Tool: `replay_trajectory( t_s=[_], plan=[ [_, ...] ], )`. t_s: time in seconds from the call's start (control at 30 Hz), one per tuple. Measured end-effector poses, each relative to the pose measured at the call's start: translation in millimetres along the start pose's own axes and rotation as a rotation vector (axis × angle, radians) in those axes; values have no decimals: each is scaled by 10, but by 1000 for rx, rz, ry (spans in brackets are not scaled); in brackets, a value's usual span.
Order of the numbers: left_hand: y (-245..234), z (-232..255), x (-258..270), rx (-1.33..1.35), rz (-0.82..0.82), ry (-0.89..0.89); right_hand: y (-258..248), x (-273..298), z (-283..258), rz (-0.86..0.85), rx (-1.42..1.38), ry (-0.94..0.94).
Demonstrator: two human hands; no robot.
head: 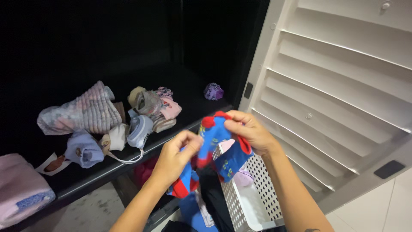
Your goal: The person retrieves small clothing items from a drawer and places them into a white laundry basket. They then fold each item by hand, including socks and a small towel, and place the folded items back into the basket.
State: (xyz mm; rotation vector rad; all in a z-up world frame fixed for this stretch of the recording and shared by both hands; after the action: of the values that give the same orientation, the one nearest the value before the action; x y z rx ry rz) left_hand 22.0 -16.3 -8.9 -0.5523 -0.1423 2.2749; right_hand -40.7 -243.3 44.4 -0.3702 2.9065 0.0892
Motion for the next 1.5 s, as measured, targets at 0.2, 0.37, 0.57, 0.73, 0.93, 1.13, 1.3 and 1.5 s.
replay_trajectory(
  t_s=[0.2,0.37,0.57,0.73,0.93,1.13,1.3,1.5],
  plan=[
    [68,343,-9,223,97,-3,117,-3,41,-178,186,13],
    [-29,189,-31,62,213,48,159,-2,-84,-262,353,15],
    [0,289,50,-271,457,276,365,-108,-196,56,503,-191],
    [-2,317,64,-222,473,307,505,-83,-301,131,1131,-249],
    [-19,311,108,-335,454,271,283,-193,-3,280,716,-124],
    [-63,273,3,-306,416,240,23,-196,59,212,-300,6],
    [-6,440,75,-615,324,54,217,-218,94,138,-163,29],
    [-39,66,-9,421,-34,-213,394,-142,-173,66,329,-65]
  ],
)
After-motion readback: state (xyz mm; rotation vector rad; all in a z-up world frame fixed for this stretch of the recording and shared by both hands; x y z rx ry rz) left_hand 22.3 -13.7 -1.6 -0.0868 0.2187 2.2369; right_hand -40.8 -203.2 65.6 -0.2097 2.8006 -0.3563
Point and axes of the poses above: each hand's wrist, its own x-axis away from the middle knuckle, its own y-axis out of the palm, z = x × y, the point moved 2 cm from there along -x, towards the middle knuckle, and after that the axes turned 11 degrees about -z, right-handed, at the moved point
